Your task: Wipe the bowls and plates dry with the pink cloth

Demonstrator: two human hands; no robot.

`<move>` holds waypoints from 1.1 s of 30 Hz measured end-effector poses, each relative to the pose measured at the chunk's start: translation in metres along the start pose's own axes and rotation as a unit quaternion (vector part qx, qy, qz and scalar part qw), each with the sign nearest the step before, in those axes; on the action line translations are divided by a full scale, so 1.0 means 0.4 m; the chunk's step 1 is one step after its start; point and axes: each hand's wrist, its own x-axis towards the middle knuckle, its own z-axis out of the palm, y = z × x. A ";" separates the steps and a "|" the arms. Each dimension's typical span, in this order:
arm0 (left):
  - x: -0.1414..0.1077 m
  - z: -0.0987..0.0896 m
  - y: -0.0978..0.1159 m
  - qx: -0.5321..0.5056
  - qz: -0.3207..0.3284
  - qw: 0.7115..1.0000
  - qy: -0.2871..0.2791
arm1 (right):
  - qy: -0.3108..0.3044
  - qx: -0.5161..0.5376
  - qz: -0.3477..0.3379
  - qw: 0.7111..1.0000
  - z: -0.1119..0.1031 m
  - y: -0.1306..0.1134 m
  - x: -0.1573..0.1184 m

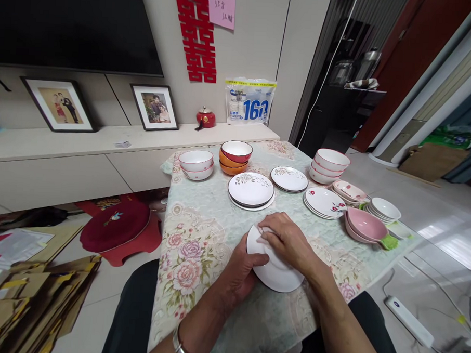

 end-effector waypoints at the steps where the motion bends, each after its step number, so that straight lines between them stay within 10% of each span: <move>1: 0.000 -0.001 -0.001 0.005 0.001 1.000 -0.004 | -0.015 0.012 -0.021 1.000 -0.003 -0.008 0.002; 15: -0.007 0.008 0.001 -0.005 0.005 0.999 -0.046 | 0.048 -0.045 0.194 0.979 -0.025 0.084 -0.025; 26: -0.009 0.021 0.000 0.020 0.008 0.999 -0.038 | -0.041 0.017 -0.059 0.997 0.007 -0.068 0.007; 33: -0.006 0.006 0.000 0.002 -0.008 0.999 -0.045 | 0.003 -0.036 0.111 0.993 -0.010 0.009 -0.002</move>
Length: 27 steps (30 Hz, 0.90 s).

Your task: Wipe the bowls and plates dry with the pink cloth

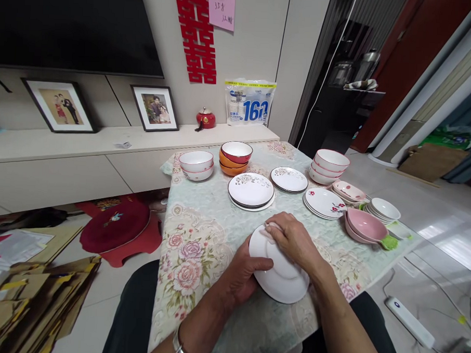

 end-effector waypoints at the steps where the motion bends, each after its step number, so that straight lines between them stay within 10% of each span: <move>1: 0.003 -0.004 -0.001 -0.002 0.004 1.000 0.016 | -0.004 -0.014 0.033 0.999 -0.002 0.015 -0.001; 10: 0.013 -0.010 -0.008 -0.009 0.040 0.998 0.044 | -0.025 -0.084 0.143 0.986 -0.025 0.063 -0.009; 21: 0.006 -0.006 -0.002 0.009 0.017 0.999 0.036 | -0.045 0.057 -0.136 0.988 0.002 -0.026 -0.004; 27: 0.004 -0.007 -0.002 0.019 0.008 0.999 0.033 | -0.042 0.092 -0.071 0.992 -0.023 0.043 -0.004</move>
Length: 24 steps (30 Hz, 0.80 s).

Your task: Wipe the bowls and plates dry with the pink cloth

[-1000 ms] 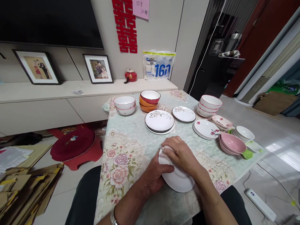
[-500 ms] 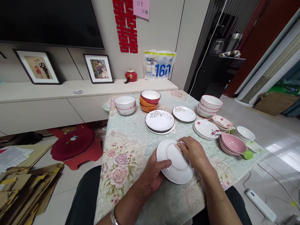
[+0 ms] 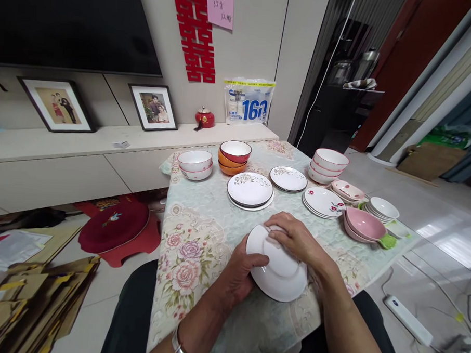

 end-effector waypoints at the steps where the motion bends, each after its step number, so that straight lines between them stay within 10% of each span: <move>1: -0.001 0.001 0.001 0.001 -0.002 1.000 0.003 | 0.008 -0.004 0.029 1.000 -0.005 0.014 -0.004; 8: -0.004 -0.002 0.006 0.003 -0.005 1.000 -0.013 | 0.075 -0.082 0.135 0.985 0.011 0.014 -0.003; 17: -0.008 0.012 0.006 0.019 0.003 1.000 -0.006 | -0.029 -0.036 -0.091 0.995 0.054 -0.109 0.015; 24: -0.004 0.006 0.011 0.004 -0.001 1.000 -0.017 | 0.037 -0.049 0.093 0.994 0.024 0.001 0.007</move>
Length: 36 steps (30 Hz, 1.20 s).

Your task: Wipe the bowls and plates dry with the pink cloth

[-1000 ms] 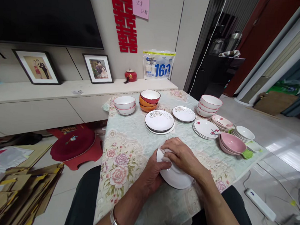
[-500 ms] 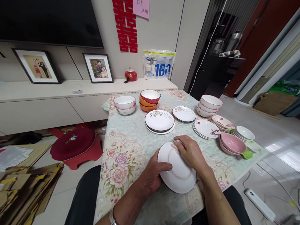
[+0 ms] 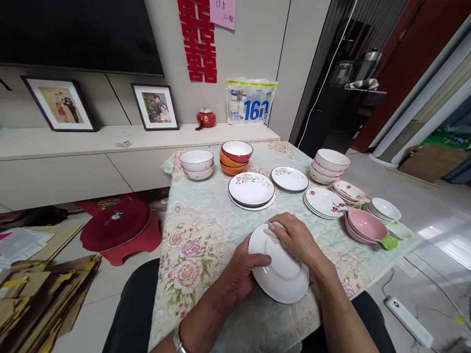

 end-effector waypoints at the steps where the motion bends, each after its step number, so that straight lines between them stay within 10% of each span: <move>1: 0.002 -0.002 -0.001 -0.002 0.003 1.000 0.009 | -0.001 -0.010 0.029 1.000 -0.004 0.014 0.000; 10: 0.006 -0.001 -0.011 -0.028 0.017 0.999 0.023 | 0.042 -0.094 0.107 0.989 -0.007 0.034 0.002; 23: 0.002 0.006 -0.015 0.000 0.016 1.000 0.005 | -0.035 0.012 -0.185 0.982 0.012 -0.101 -0.010; 36: 0.007 -0.005 -0.010 -0.031 0.026 0.999 0.030 | 0.008 -0.049 0.106 0.993 -0.013 0.047 0.002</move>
